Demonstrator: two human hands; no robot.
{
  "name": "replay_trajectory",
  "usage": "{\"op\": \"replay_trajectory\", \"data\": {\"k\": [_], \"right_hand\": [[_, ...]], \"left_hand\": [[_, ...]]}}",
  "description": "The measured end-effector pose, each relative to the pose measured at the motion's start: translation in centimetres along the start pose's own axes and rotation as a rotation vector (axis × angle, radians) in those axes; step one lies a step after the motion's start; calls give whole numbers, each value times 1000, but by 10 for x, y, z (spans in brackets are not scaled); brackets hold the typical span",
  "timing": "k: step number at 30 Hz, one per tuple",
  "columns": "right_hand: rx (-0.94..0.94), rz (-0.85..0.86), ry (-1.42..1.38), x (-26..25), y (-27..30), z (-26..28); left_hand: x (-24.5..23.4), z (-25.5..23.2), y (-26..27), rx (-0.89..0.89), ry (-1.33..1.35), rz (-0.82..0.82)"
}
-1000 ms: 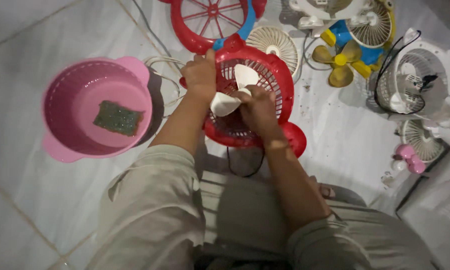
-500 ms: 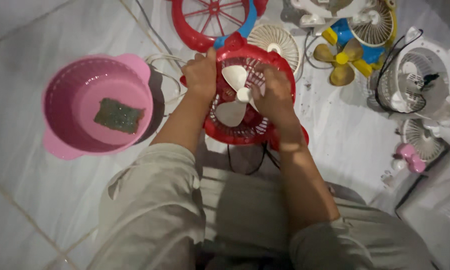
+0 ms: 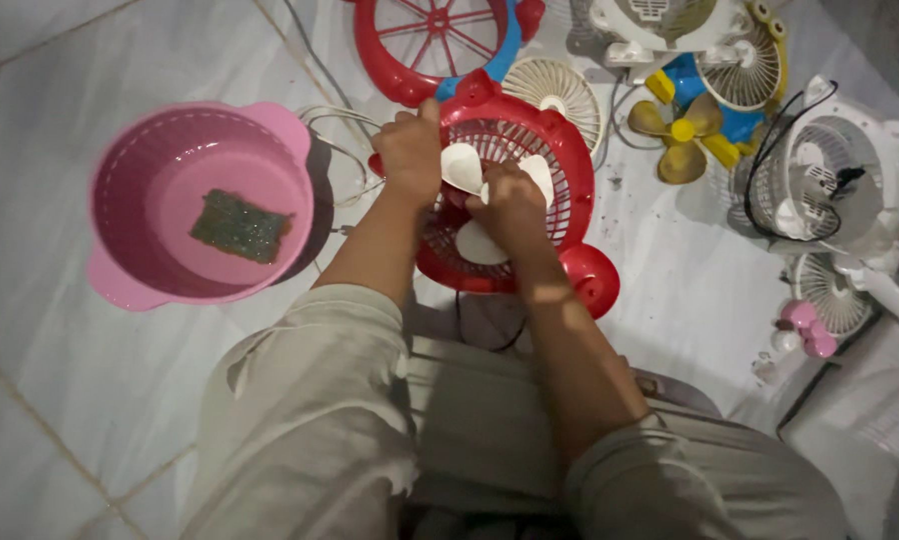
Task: The person disassembles a small red fan, removes the blades, and then cleans a larger white fan blade with a sponge and water. The person wipes the fan blade thoroughly.
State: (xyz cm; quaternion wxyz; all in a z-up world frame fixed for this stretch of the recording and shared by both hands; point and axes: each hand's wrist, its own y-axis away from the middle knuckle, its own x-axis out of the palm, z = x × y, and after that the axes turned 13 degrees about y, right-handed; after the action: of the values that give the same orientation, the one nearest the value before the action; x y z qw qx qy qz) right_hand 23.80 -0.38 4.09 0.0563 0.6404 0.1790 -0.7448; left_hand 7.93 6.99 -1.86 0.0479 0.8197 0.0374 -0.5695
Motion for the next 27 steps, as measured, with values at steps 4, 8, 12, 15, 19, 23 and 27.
{"op": "replay_trajectory", "data": {"k": [4,8,12,15,19,23,27], "right_hand": [[-52,-67,-47,0,0,-7],[43,4,-108,-12,0,-5],[-92,17,-54,-29,-4,0],[-336,18,65,-48,-15,0],[-632,106,162,-73,-32,-6],[-833,140,238,-86,-29,-32],[-800,59,175,-86,-20,-51]], "left_hand": [[3,-2,1,-12,-30,26],[14,-6,-2,-3,21,-3],[0,2,10,-13,186,34],[-47,15,34,-96,261,266],[-124,-6,62,-45,-51,832],[-157,-20,60,45,175,574],[-134,2,26,234,437,95]]}}
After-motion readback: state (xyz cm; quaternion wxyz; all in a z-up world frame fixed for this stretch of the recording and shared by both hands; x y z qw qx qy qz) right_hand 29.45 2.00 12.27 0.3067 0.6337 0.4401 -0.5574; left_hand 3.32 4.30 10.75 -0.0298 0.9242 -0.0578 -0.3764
